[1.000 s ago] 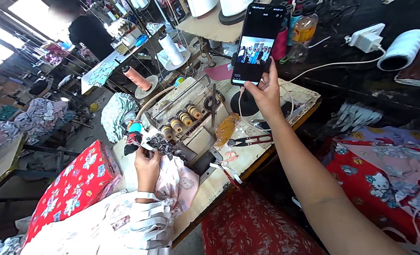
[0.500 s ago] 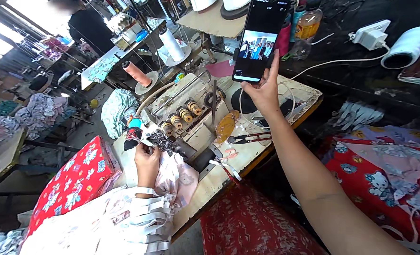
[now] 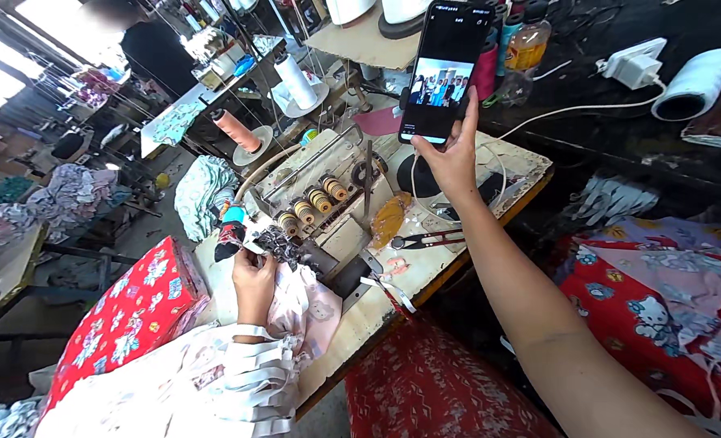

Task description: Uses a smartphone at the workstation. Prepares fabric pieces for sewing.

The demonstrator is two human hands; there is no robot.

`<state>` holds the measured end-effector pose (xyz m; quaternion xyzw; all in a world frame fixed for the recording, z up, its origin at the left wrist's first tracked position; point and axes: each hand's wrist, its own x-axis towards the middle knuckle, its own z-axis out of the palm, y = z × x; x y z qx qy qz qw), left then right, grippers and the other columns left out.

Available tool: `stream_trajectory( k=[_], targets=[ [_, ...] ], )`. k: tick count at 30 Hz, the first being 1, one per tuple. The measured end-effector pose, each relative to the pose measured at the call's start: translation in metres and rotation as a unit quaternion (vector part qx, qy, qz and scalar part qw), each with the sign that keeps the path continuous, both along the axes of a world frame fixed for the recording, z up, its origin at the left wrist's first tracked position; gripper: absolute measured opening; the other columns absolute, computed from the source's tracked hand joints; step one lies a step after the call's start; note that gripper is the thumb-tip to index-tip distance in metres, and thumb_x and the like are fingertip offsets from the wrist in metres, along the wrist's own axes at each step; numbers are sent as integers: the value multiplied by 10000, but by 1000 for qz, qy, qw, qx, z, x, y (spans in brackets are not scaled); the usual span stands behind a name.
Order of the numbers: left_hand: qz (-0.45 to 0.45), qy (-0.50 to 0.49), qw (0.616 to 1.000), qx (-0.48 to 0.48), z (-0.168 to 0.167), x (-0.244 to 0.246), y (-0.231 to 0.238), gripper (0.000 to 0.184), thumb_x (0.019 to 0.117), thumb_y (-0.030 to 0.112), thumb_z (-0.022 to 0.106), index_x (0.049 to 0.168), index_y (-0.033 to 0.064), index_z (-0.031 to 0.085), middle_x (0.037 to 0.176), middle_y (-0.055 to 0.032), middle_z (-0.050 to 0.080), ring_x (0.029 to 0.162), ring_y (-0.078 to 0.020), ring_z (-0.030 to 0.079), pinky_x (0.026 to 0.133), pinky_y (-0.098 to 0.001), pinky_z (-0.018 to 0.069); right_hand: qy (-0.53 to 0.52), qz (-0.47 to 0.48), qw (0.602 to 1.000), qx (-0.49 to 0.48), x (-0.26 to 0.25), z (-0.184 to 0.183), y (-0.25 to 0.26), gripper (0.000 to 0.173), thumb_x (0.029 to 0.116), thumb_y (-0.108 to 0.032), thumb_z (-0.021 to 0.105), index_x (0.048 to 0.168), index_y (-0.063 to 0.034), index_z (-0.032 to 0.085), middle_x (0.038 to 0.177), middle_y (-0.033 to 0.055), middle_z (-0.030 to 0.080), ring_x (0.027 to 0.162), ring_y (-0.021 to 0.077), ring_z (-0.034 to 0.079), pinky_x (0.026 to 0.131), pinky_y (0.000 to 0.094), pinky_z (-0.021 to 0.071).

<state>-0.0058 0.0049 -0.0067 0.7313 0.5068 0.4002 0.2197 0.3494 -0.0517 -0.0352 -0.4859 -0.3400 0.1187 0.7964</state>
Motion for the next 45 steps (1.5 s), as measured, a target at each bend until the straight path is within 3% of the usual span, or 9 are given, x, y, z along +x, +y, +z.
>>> stream_trajectory(
  k=[9,16,21,26,29,36,41,43,45],
  targets=[
    [1,0,1000,2,0,0,0,461,869,21,642,1292,-105,509,1078,-121,655,931,15,608,845,-159,490,-1,17,1000,-5,1,-3,0,1042,867,28,671,1632,-63,-29,1355,196,551,1043,159,679,813,271,596],
    [0,-8,1000,-4,0,1,0,461,864,14,634,1290,-104,502,1051,-95,646,905,33,598,817,-142,487,18,-19,1000,-4,-3,1,5,1128,834,-33,798,1635,-61,5,1455,216,491,1164,178,653,887,285,595],
    [-1,-13,1000,-5,0,1,-1,443,868,8,627,1280,-102,508,1052,-90,647,903,41,599,817,-136,486,16,-23,1000,-2,-3,0,6,1128,836,-48,796,1637,-61,2,1518,229,420,1260,179,598,960,273,561],
    [-2,-5,1000,1,0,1,-1,461,864,19,642,1286,-109,508,1052,-101,651,902,37,599,816,-138,486,9,5,1000,1,-1,0,1,1093,850,-17,719,1634,-62,-42,1476,216,461,1177,144,634,879,244,576],
    [1,-5,1000,0,1,1,-1,460,864,14,642,1288,-105,511,1068,-115,654,919,28,607,828,-145,492,3,5,1000,-7,0,-1,1,1077,844,-7,688,1633,-60,-42,1486,225,450,1192,159,627,898,262,572],
    [-1,-5,1000,0,0,1,-1,445,867,15,624,1279,-109,511,1048,-103,649,902,36,597,817,-141,482,4,-28,1000,-11,-2,-1,6,1138,822,-46,795,1634,-50,-2,1399,236,515,1170,188,645,914,283,579],
    [-7,-12,1000,1,1,2,-1,452,871,14,624,1287,-113,503,1063,-101,650,913,44,600,819,-127,482,3,-28,1000,-2,-3,-1,8,1106,840,-61,774,1633,-46,2,1511,237,428,1269,192,595,970,287,558],
    [-8,-13,1000,2,1,1,0,451,866,14,629,1282,-111,507,1064,-101,650,915,45,600,821,-128,483,4,-8,1000,9,-2,-2,5,1053,863,-50,704,1633,-55,-15,1500,219,442,1219,169,619,930,281,572],
    [-8,-13,1000,3,0,1,0,446,866,9,628,1280,-108,510,1063,-96,651,914,51,597,819,-125,482,4,-1,1000,11,-1,-2,4,997,881,-43,642,1634,-61,-12,1418,204,492,1061,157,664,811,291,595]
  ],
)
